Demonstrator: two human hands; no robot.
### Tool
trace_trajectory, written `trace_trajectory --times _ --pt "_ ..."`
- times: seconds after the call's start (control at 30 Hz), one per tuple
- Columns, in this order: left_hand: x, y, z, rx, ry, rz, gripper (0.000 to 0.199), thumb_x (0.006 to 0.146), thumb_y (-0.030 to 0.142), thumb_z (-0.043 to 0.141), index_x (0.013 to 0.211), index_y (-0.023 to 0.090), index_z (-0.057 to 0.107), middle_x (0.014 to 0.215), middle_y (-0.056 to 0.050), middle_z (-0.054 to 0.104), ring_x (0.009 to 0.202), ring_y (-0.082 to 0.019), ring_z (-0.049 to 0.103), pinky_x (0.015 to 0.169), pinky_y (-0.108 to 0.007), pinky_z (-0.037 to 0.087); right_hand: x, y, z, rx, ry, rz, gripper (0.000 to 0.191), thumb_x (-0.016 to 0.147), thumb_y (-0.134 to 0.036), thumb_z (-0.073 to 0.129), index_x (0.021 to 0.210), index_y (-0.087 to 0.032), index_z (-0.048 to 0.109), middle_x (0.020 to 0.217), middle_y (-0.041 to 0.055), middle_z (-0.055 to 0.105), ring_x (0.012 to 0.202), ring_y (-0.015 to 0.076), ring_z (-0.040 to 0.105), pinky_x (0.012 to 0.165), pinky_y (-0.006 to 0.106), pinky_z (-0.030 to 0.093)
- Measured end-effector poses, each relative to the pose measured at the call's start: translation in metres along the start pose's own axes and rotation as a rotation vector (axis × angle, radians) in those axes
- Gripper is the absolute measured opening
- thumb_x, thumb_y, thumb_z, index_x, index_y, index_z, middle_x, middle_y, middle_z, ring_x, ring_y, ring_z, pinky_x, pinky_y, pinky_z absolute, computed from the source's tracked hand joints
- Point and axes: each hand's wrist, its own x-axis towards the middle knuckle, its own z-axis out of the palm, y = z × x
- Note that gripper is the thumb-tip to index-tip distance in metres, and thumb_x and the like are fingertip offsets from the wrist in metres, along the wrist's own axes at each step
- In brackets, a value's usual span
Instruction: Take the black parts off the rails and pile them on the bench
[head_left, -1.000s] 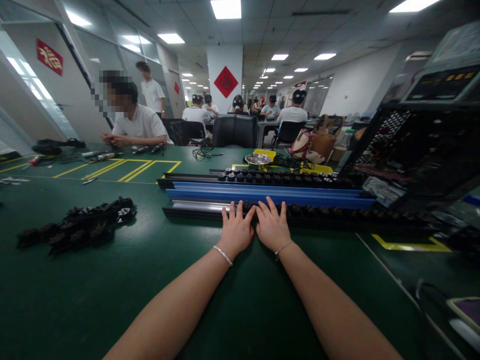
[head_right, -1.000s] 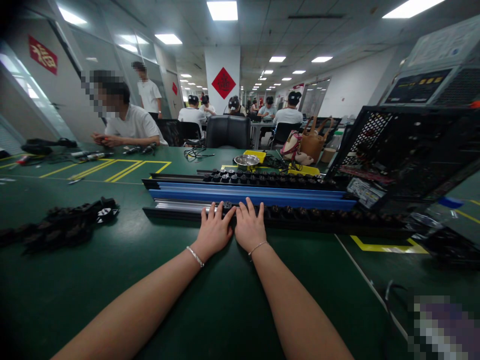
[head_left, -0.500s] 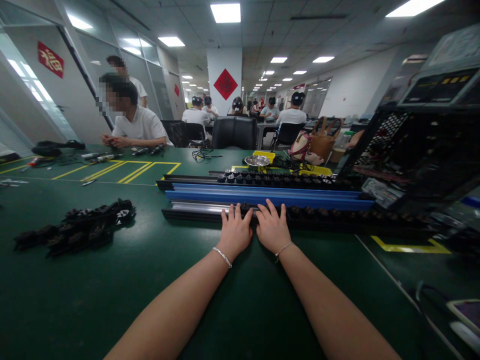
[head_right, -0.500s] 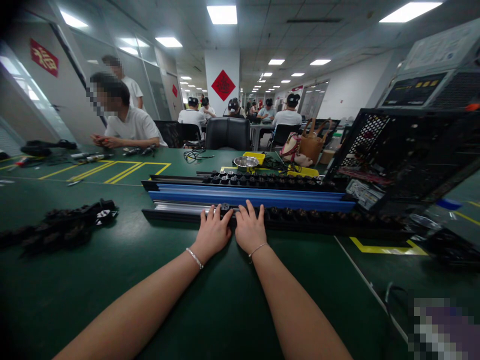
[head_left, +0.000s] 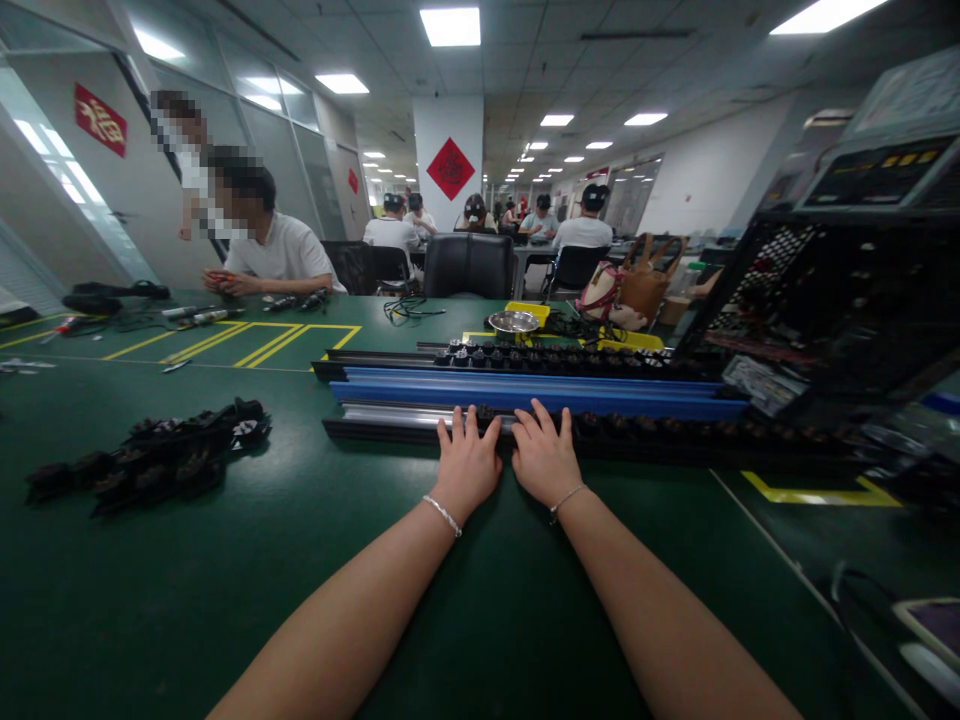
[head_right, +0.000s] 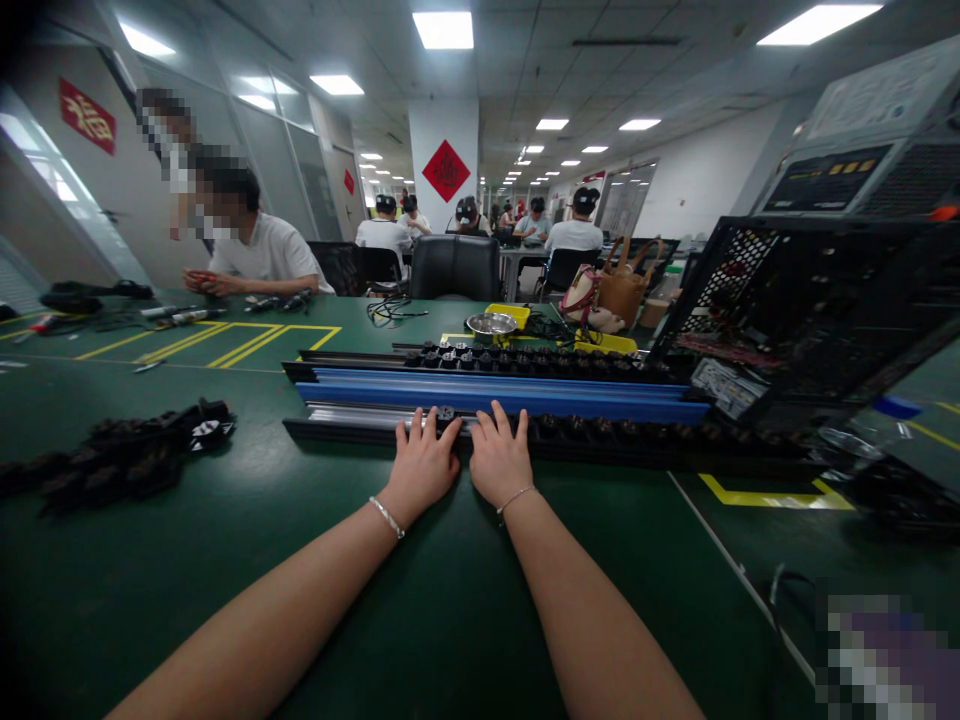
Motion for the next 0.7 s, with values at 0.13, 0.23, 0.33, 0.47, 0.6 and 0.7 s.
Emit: trace_trajectory --times 0.13,0.23,0.33,0.47,0.6,0.7 --pt "0.0014 -0.0008 -0.0003 -0.003 -0.011 -0.009 0.053 0.083 0.035 0.048 0.136 0.034 0.041 0.146 -0.013 0.035 0.133 -0.036 0.029 0.103 -0.057 0.022 -0.0002 -0.0002 -0.0002 -0.007 -0.002 0.0 0.037 0.083 -0.021 0.041 0.115 -0.017 0.06 0.135 0.01 0.051 0.135 0.0282 0.025 0.109 0.06 0.003" --pt "0.002 -0.0016 0.0004 0.005 -0.004 -0.006 0.052 0.083 0.036 0.047 0.135 0.034 0.042 0.144 -0.013 0.037 0.131 -0.036 0.032 0.102 -0.057 0.023 -0.0003 0.0005 0.0002 0.0 0.006 -0.004 0.037 0.082 -0.021 0.042 0.115 -0.017 0.06 0.135 0.0099 0.051 0.135 0.0284 0.024 0.109 0.061 0.003" --pt "0.002 -0.0021 0.0007 0.009 0.013 0.005 0.051 0.084 0.036 0.046 0.135 0.032 0.042 0.143 -0.015 0.039 0.13 -0.036 0.033 0.102 -0.057 0.024 -0.0005 0.0012 0.0008 0.004 0.013 -0.005 0.037 0.082 -0.021 0.042 0.114 -0.017 0.06 0.134 0.0098 0.051 0.135 0.0284 0.025 0.109 0.061 0.003" --pt "0.0021 -0.0021 -0.0016 0.005 -0.003 -0.004 0.051 0.085 0.035 0.046 0.135 0.031 0.042 0.143 -0.014 0.039 0.13 -0.035 0.033 0.102 -0.055 0.025 -0.0008 0.0015 0.0016 0.001 0.024 -0.013 0.036 0.082 -0.021 0.043 0.113 -0.017 0.06 0.134 0.0106 0.052 0.135 0.0284 0.025 0.109 0.06 0.004" --pt "0.0019 -0.0023 -0.0038 0.011 -0.012 -0.025 0.053 0.084 0.035 0.047 0.136 0.03 0.041 0.143 -0.014 0.04 0.132 -0.034 0.031 0.103 -0.054 0.025 -0.0008 0.0014 0.0015 -0.001 0.025 -0.013 0.036 0.081 -0.021 0.043 0.113 -0.017 0.06 0.134 0.0106 0.052 0.135 0.0283 0.025 0.109 0.061 0.004" --pt "0.0017 -0.0035 -0.0032 0.007 0.0 -0.027 0.054 0.084 0.034 0.047 0.137 0.031 0.04 0.142 -0.013 0.041 0.133 -0.034 0.03 0.103 -0.053 0.026 -0.0006 0.0012 0.001 -0.004 0.021 -0.011 0.035 0.081 -0.021 0.043 0.111 -0.018 0.061 0.134 0.0103 0.052 0.135 0.0282 0.025 0.109 0.06 0.004"
